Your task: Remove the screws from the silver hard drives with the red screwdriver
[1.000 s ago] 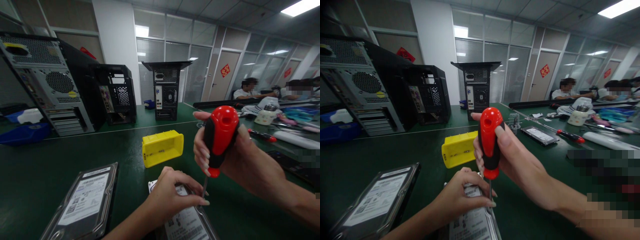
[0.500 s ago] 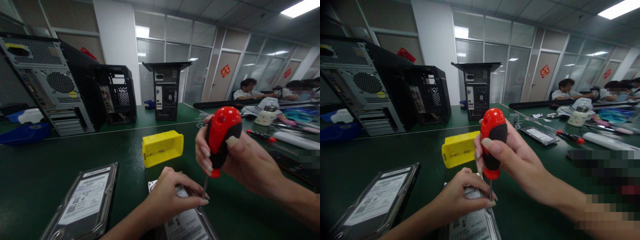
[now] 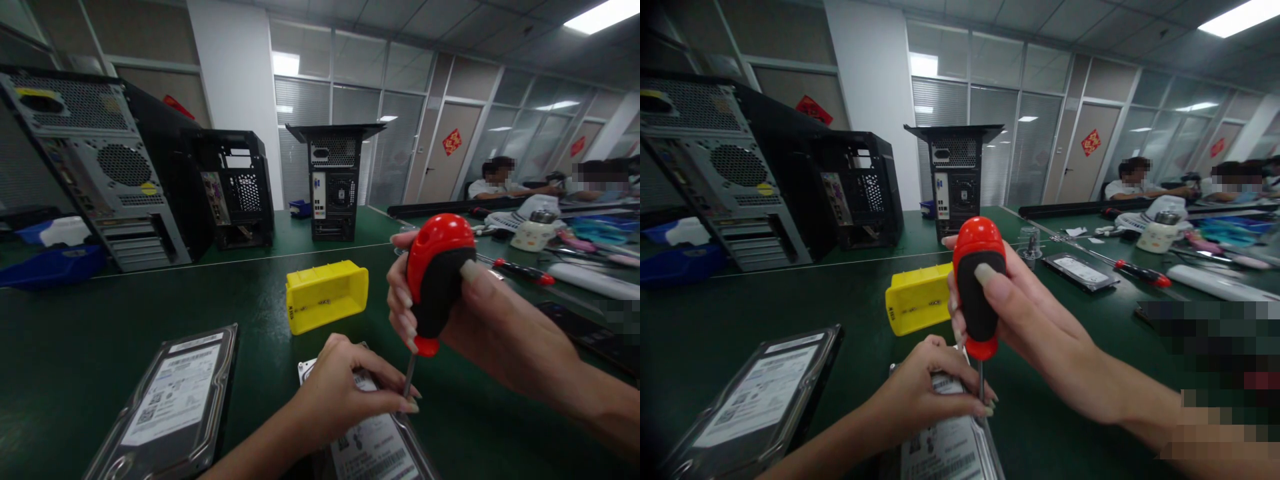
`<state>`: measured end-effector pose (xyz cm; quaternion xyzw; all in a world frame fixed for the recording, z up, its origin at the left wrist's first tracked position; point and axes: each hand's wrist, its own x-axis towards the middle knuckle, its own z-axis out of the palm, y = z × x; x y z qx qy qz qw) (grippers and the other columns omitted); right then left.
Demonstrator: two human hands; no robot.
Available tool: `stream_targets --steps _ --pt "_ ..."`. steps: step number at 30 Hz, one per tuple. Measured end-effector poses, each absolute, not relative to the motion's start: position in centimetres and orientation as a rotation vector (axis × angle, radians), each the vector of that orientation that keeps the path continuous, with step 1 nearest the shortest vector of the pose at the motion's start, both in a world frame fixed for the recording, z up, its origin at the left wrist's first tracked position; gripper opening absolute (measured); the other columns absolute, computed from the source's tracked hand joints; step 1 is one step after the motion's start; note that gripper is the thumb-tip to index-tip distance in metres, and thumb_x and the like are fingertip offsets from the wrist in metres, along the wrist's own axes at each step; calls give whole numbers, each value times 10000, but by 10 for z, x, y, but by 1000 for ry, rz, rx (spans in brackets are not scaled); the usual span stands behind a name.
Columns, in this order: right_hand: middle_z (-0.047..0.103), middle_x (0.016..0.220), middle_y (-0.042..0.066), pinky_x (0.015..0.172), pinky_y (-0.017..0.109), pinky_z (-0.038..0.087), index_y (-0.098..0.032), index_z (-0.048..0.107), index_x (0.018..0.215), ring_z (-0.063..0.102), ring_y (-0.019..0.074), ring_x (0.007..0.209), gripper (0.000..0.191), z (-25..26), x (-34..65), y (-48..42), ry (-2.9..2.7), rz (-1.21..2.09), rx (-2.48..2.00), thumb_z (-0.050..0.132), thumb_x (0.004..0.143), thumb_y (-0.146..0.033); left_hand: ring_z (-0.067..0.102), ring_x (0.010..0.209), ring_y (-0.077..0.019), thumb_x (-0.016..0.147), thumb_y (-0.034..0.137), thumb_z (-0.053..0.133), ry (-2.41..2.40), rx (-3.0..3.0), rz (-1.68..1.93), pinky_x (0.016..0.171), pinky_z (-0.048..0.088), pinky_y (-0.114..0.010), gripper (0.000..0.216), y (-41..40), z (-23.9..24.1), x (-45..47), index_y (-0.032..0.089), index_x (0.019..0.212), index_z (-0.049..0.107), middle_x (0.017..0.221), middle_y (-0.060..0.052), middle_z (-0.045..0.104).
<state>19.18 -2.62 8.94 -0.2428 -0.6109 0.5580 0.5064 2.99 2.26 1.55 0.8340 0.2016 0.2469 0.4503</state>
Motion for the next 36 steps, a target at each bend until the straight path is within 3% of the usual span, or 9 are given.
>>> stream_targets --steps 8,14,18,24,28,32,36 --pt "530 1023 24 690 241 476 -273 437 1165 563 108 785 285 92 190 -25 -1527 1255 -563 470 890 -342 692 774 -152 768 263 735 476 2051 640 813 395 -225 121 23 14 31 190 860 766 830 -4 775" --pt "509 751 -24 563 192 442 -230 408 1084 515 74 615 265 91 189 -19 -1499 1229 -598 532 862 -307 686 731 -147 778 263 727 490 2043 626 760 413 -224 132 22 14 31 187 878 765 829 -12 775" --pt "479 818 -16 590 208 438 -288 395 1181 490 76 652 311 91 186 -21 -1449 1266 -561 461 891 -379 677 719 -154 772 265 732 516 2060 622 717 414 -230 142 22 13 31 181 881 766 833 -20 775" --pt "513 878 19 655 231 476 -290 399 1285 533 106 724 394 90 188 -23 -1411 1368 -555 359 918 -429 691 762 -146 778 246 728 470 2052 617 811 385 -226 120 23 13 30 192 880 762 848 -8 774" --pt "532 902 20 678 233 504 -275 464 1220 554 111 751 350 87 189 -20 -1470 1313 -554 414 902 -411 695 749 -157 791 244 714 454 2040 595 756 406 -230 136 24 12 31 170 896 758 839 -28 773" --pt "532 976 4 680 220 525 -267 518 1113 571 105 784 242 89 188 -20 -1493 1245 -532 471 888 -343 687 783 -151 803 273 707 479 2110 578 829 315 -269 130 24 13 30 222 914 751 865 11 772" --pt "558 966 18 687 218 530 -225 513 1074 584 108 775 229 93 186 -20 -1520 1201 -544 523 863 -314 666 769 -142 806 305 704 501 2170 570 800 279 -278 141 23 13 30 247 927 746 867 33 770"
